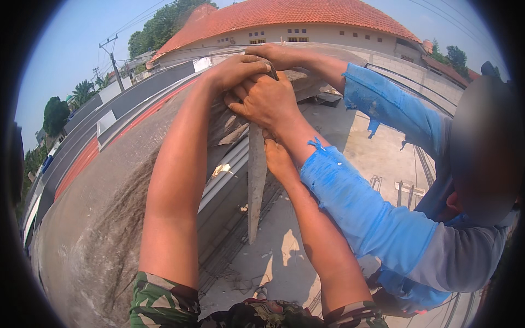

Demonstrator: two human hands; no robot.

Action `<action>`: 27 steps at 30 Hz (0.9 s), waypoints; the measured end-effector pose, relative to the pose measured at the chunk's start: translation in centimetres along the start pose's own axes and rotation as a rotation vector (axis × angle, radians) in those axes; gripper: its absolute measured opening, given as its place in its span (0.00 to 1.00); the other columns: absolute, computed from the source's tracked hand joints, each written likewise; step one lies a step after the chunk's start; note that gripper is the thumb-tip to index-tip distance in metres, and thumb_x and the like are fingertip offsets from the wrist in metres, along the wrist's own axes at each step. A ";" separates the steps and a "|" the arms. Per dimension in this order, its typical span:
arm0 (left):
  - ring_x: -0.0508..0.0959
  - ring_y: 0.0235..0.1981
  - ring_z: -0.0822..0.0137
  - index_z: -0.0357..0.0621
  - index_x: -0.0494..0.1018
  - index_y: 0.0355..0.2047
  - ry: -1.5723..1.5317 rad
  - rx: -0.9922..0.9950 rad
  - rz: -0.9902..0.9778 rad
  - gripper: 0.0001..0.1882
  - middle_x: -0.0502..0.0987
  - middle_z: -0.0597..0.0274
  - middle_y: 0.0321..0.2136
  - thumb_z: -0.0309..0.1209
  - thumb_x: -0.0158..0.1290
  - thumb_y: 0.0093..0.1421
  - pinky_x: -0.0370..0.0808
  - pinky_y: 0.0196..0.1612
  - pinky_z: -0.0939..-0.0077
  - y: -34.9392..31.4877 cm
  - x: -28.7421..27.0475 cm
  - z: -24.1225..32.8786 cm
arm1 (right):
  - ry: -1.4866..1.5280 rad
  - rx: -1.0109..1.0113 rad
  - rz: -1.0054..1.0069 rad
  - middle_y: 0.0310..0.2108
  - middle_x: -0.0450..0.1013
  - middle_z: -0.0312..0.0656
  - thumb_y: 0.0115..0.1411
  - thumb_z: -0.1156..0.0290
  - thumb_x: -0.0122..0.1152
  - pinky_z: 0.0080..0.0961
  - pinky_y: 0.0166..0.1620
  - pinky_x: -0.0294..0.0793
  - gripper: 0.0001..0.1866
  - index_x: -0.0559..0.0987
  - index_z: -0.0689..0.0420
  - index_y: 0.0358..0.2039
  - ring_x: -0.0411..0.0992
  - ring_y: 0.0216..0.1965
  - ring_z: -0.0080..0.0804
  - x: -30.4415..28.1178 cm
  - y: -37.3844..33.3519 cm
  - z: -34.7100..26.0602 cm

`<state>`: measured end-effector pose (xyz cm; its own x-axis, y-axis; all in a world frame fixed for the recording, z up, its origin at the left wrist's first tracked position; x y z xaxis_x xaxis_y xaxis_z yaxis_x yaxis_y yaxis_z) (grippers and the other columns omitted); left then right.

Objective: The person arranges long metal rods on a concrete rooftop and ties them together with wire using pliers. Another worker assists by holding a rod and tying nearby sections. The person also briefly handles a large tarp with the coworker.

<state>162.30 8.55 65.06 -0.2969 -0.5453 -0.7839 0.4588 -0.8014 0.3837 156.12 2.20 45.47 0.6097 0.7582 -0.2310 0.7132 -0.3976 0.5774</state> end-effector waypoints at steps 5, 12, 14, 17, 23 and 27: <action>0.74 0.44 0.62 0.37 0.67 0.53 0.032 -0.070 0.112 0.36 0.74 0.49 0.45 0.58 0.44 0.59 0.70 0.48 0.67 0.2 -1.0 -1.8 | -0.059 -0.026 0.010 0.16 0.61 0.36 0.67 0.58 0.44 0.26 0.27 0.60 0.22 0.69 0.60 0.22 0.59 0.20 0.25 0.1 0.4 1.0; 0.78 0.31 0.61 0.37 0.64 0.55 -0.258 -0.144 0.147 0.39 0.73 0.47 0.41 0.61 0.38 0.61 0.78 0.31 0.66 -1.7 -1.2 -1.4 | 0.161 0.057 0.046 0.17 0.60 0.30 0.67 0.62 0.45 0.18 0.24 0.56 0.18 0.70 0.57 0.23 0.56 0.20 0.18 0.0 0.0 0.5; 0.79 0.29 0.62 0.41 0.67 0.53 -0.302 -0.112 0.102 0.34 0.74 0.48 0.41 0.58 0.44 0.60 0.78 0.25 0.68 -1.9 -0.9 -0.7 | 0.276 0.088 0.012 0.18 0.59 0.30 0.67 0.62 0.45 0.18 0.23 0.55 0.16 0.72 0.57 0.26 0.54 0.19 0.18 0.4 -0.4 -0.4; 0.79 0.31 0.62 0.43 0.70 0.52 -0.256 -0.030 0.065 0.31 0.75 0.50 0.41 0.54 0.49 0.59 0.79 0.28 0.68 -1.5 -0.2 0.6 | 0.234 0.043 0.050 0.18 0.57 0.29 0.67 0.63 0.46 0.18 0.23 0.54 0.13 0.75 0.56 0.34 0.53 0.19 0.18 0.5 0.2 2.5; 0.77 0.41 0.62 0.46 0.68 0.54 -0.160 -0.070 -0.032 0.31 0.75 0.51 0.44 0.50 0.54 0.54 0.74 0.45 0.66 -1.0 1.0 0.0 | 0.316 -0.014 0.021 0.19 0.56 0.28 0.67 0.61 0.47 0.17 0.23 0.54 0.13 0.74 0.57 0.39 0.52 0.20 0.16 1.6 -1.1 1.0; 0.78 0.38 0.62 0.48 0.67 0.55 0.044 0.071 -0.011 0.30 0.75 0.51 0.44 0.45 0.54 0.53 0.75 0.42 0.64 0.2 1.4 0.6 | 0.314 0.100 0.012 0.18 0.57 0.28 0.66 0.61 0.47 0.16 0.22 0.54 0.13 0.72 0.57 0.31 0.53 0.19 0.16 2.4 -1.4 4.2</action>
Point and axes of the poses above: each hand's wrist, its own y-axis towards the middle knuckle, its own x-axis out of the palm, z = x × y, the point moved 10 cm from there along y, towards the middle knuckle
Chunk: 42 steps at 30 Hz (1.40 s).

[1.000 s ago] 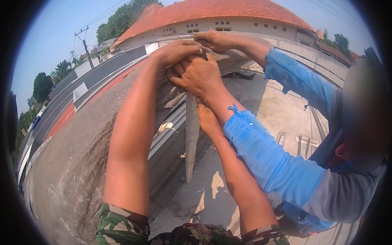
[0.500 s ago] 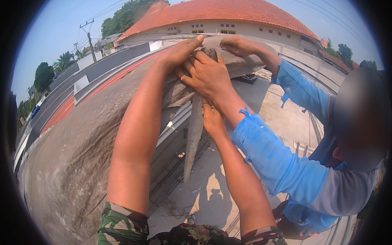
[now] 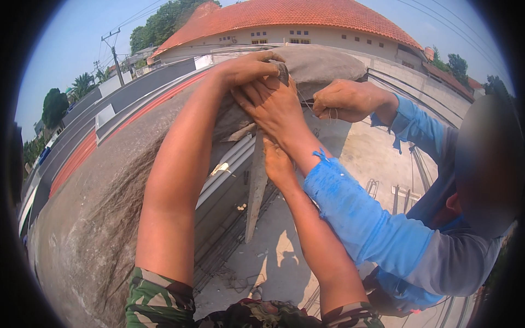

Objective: The person arranges long metal rods on a concrete rooftop and ties them together with wire using pliers. Another worker assists by holding a rod and tying nearby sections. The person also briefly handles a large tarp with the coworker.

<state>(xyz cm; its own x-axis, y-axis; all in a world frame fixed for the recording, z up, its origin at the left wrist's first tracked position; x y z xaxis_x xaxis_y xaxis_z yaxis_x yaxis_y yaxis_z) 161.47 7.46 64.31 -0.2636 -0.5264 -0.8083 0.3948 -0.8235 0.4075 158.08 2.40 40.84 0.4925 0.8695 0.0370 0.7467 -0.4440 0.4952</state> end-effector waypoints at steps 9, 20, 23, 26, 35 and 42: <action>0.78 0.34 0.67 0.48 0.72 0.48 -0.391 -0.134 -0.122 0.20 0.77 0.57 0.39 0.39 0.52 0.55 0.77 0.34 0.70 -2.4 -0.4 -0.1 | 0.282 0.193 -0.070 0.15 0.53 0.26 0.67 0.59 0.46 0.16 0.15 0.46 0.12 0.69 0.53 0.31 0.49 0.13 0.15 2.2 -2.3 -4.7; 0.75 0.32 0.67 0.39 0.70 0.40 -0.725 -0.370 0.569 0.12 0.74 0.57 0.35 0.32 0.45 0.60 0.72 0.35 0.70 -3.5 -7.1 -7.9 | 0.362 0.253 -0.148 0.15 0.53 0.25 0.68 0.60 0.43 0.14 0.16 0.46 0.12 0.70 0.53 0.43 0.49 0.13 0.14 2.0 -2.7 -4.6; 0.74 0.31 0.68 0.39 0.70 0.39 -0.803 -0.363 0.715 0.11 0.74 0.58 0.31 0.31 0.43 0.60 0.72 0.34 0.70 -4.9 -7.7 -6.7 | 0.296 0.249 -0.114 0.15 0.52 0.25 0.68 0.60 0.44 0.14 0.17 0.47 0.13 0.70 0.54 0.43 0.50 0.13 0.14 0.8 -3.0 -5.4; 0.74 0.30 0.67 0.38 0.71 0.39 -0.542 -0.213 0.525 0.14 0.74 0.59 0.28 0.35 0.48 0.58 0.72 0.34 0.71 -5.3 -7.7 -2.4 | 0.260 0.242 -0.098 0.15 0.53 0.25 0.67 0.58 0.44 0.15 0.17 0.47 0.13 0.70 0.54 0.42 0.50 0.13 0.15 0.7 -2.8 -5.0; 0.78 0.34 0.63 0.42 0.75 0.45 -0.127 0.011 0.400 0.20 0.79 0.52 0.34 0.41 0.50 0.58 0.74 0.40 0.69 -3.4 -4.0 1.9 | 0.153 0.177 -0.069 0.14 0.57 0.27 0.66 0.54 0.48 0.16 0.17 0.52 0.18 0.68 0.53 0.23 0.54 0.14 0.16 0.9 -2.4 -4.7; 0.74 0.39 0.67 0.46 0.71 0.50 -0.561 0.009 0.109 0.22 0.74 0.57 0.43 0.36 0.40 0.58 0.71 0.44 0.71 -2.4 -1.5 3.3 | -0.071 0.056 -0.009 0.17 0.61 0.28 0.66 0.62 0.48 0.20 0.25 0.59 0.15 0.74 0.61 0.29 0.57 0.21 0.17 -0.3 -2.4 -5.5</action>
Point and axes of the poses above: each hand's wrist, its own y-axis towards the middle knuckle, its own x-axis out of the palm, z = x × y, the point moved 10 cm from there along y, towards the middle knuckle
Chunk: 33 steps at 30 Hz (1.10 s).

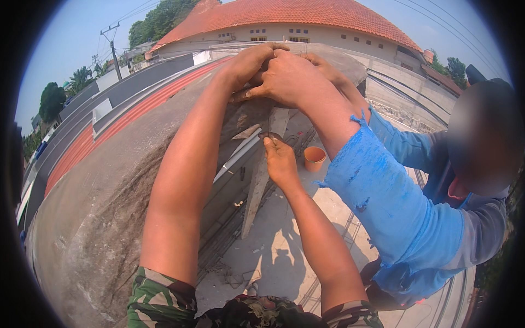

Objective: The person arranges long metal rods on a concrete rooftop and ties them together with wire using pliers. Another worker assists by holding a rod and tying nearby sections. The person also briefly handles a large tarp with the coworker.

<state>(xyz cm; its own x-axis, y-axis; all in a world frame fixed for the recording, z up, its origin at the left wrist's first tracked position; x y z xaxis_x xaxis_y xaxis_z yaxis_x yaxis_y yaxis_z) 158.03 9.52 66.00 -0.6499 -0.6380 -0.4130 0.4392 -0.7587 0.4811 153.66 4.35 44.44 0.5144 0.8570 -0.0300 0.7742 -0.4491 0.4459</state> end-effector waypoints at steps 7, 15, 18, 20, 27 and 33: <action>0.74 0.39 0.69 0.41 0.70 0.48 -0.302 -0.021 -0.050 0.25 0.74 0.58 0.42 0.48 0.44 0.61 0.70 0.44 0.73 0.7 -1.6 -4.7 | -0.140 -0.057 0.003 0.26 0.70 0.34 0.65 0.60 0.51 0.21 0.39 0.67 0.17 0.77 0.59 0.44 0.66 0.32 0.19 -2.6 -3.0 -5.8; 0.69 0.44 0.73 0.44 0.66 0.53 -0.135 0.120 -0.193 0.38 0.72 0.64 0.44 0.63 0.48 0.55 0.66 0.46 0.78 0.0 -1.1 -3.9 | -0.147 -0.177 0.277 0.21 0.63 0.32 0.63 0.59 0.53 0.18 0.25 0.59 0.16 0.77 0.57 0.44 0.60 0.22 0.19 -8.1 -1.4 -13.3; 0.68 0.43 0.75 0.44 0.66 0.53 -0.120 0.219 -0.262 0.40 0.72 0.65 0.43 0.65 0.47 0.53 0.65 0.46 0.81 0.4 0.4 -1.5 | -0.668 -0.484 0.109 0.25 0.64 0.33 0.63 0.61 0.52 0.20 0.29 0.61 0.15 0.76 0.55 0.45 0.62 0.26 0.21 -6.5 1.3 -21.2; 0.69 0.44 0.74 0.43 0.66 0.53 -0.123 0.229 -0.273 0.41 0.72 0.63 0.43 0.66 0.47 0.53 0.65 0.47 0.81 0.1 0.7 -1.7 | -1.040 -0.661 -0.087 0.27 0.64 0.34 0.63 0.62 0.51 0.21 0.31 0.62 0.15 0.76 0.54 0.45 0.63 0.29 0.22 -3.1 3.4 -22.5; 0.69 0.52 0.68 0.41 0.63 0.57 -0.369 -0.001 -0.190 0.43 0.71 0.58 0.50 0.66 0.40 0.57 0.64 0.53 0.74 0.0 -0.2 -3.4 | -1.682 -1.002 -0.589 0.37 0.67 0.35 0.62 0.66 0.48 0.25 0.40 0.66 0.14 0.75 0.51 0.47 0.66 0.39 0.27 4.2 6.4 -21.4; 0.72 0.49 0.67 0.40 0.67 0.53 -0.365 -0.055 -0.067 0.37 0.73 0.54 0.48 0.61 0.37 0.62 0.68 0.51 0.73 0.8 -1.4 -3.7 | -1.730 -1.106 -0.686 0.45 0.69 0.37 0.62 0.69 0.46 0.29 0.47 0.70 0.15 0.74 0.48 0.48 0.69 0.47 0.31 5.4 6.9 -21.5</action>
Point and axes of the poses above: each hand's wrist, its own y-axis towards the middle knuckle, its own x-axis out of the palm, z = x × y, the point moved 10 cm from there along y, towards the middle knuckle
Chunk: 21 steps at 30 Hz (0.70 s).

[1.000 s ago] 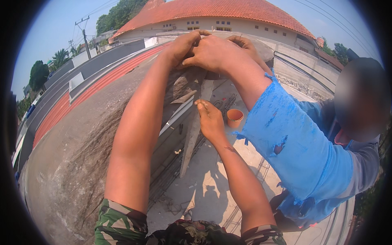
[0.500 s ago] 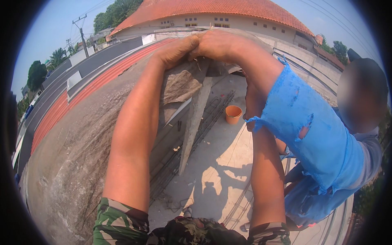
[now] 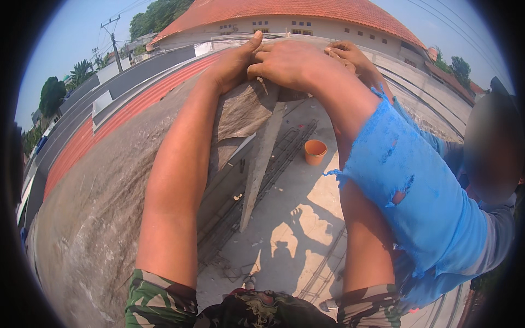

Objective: The person arranges long metal rods on a concrete rooftop and ties them together with wire using pliers. Another worker assists by holding a rod and tying nearby sections. The person also briefly handles a large tarp with the coworker.

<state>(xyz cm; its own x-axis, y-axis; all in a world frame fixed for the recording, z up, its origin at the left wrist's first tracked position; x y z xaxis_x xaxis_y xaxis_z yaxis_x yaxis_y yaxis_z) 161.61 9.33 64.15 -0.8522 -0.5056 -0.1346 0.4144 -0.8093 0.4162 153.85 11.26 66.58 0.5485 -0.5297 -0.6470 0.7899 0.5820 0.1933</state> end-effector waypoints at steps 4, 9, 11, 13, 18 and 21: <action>0.74 0.46 0.68 0.39 0.69 0.51 0.204 0.037 0.115 0.36 0.74 0.53 0.45 0.60 0.37 0.62 0.71 0.48 0.73 0.0 -0.5 0.0 | 0.414 0.313 0.308 0.49 0.68 0.43 0.58 0.66 0.51 0.31 0.51 0.70 0.20 0.69 0.52 0.52 0.68 0.51 0.36 3.2 -3.7 -1.6; 0.71 0.50 0.64 0.35 0.65 0.54 0.127 0.213 0.059 0.26 0.74 0.53 0.47 0.46 0.38 0.67 0.66 0.54 0.73 2.4 -0.9 0.6 | 1.430 1.059 0.339 0.54 0.64 0.57 0.48 0.54 0.66 0.33 0.54 0.65 0.46 0.56 0.64 0.61 0.66 0.54 0.45 21.8 -11.5 -10.3; 0.69 0.53 0.63 0.37 0.66 0.54 0.297 0.167 0.092 0.28 0.71 0.52 0.51 0.47 0.36 0.67 0.62 0.57 0.71 3.7 -2.6 -0.2 | 1.475 1.101 0.355 0.56 0.62 0.61 0.45 0.51 0.70 0.35 0.57 0.63 0.54 0.51 0.66 0.63 0.64 0.56 0.49 25.2 -9.5 -11.9; 0.68 0.55 0.59 0.36 0.69 0.53 0.312 0.316 0.148 0.30 0.70 0.49 0.53 0.51 0.36 0.66 0.60 0.59 0.69 3.6 -1.9 1.5 | 1.460 1.105 0.349 0.58 0.58 0.63 0.43 0.51 0.71 0.36 0.59 0.60 0.58 0.46 0.68 0.63 0.60 0.59 0.51 25.0 -7.9 -11.3; 0.70 0.53 0.49 0.34 0.70 0.50 1.194 0.237 0.347 0.28 0.71 0.42 0.50 0.47 0.39 0.63 0.63 0.57 0.62 0.7 -0.2 5.5 | 1.406 1.155 0.468 0.54 0.61 0.63 0.46 0.54 0.69 0.36 0.56 0.64 0.49 0.52 0.70 0.57 0.64 0.55 0.53 24.3 -4.6 -9.8; 0.76 0.45 0.49 0.33 0.73 0.45 1.256 0.173 0.685 0.25 0.75 0.41 0.44 0.41 0.46 0.57 0.68 0.52 0.58 -2.9 0.9 8.4 | 1.325 1.176 0.546 0.50 0.65 0.62 0.49 0.55 0.67 0.37 0.52 0.66 0.42 0.57 0.69 0.52 0.68 0.50 0.53 24.8 -4.4 -9.2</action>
<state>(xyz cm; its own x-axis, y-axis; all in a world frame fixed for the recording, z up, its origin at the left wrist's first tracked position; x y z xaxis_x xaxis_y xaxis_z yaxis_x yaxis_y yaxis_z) 156.94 13.72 70.35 0.3724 -0.7705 -0.5173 0.4986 -0.3040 0.8118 161.48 1.28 42.91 0.6879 0.6533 -0.3162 0.6997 -0.4812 0.5281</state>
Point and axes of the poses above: each hand's wrist, its own y-axis towards the middle knuckle, its own x-axis out of the palm, z = x × y, the point moved 10 cm from there along y, towards the middle knuckle
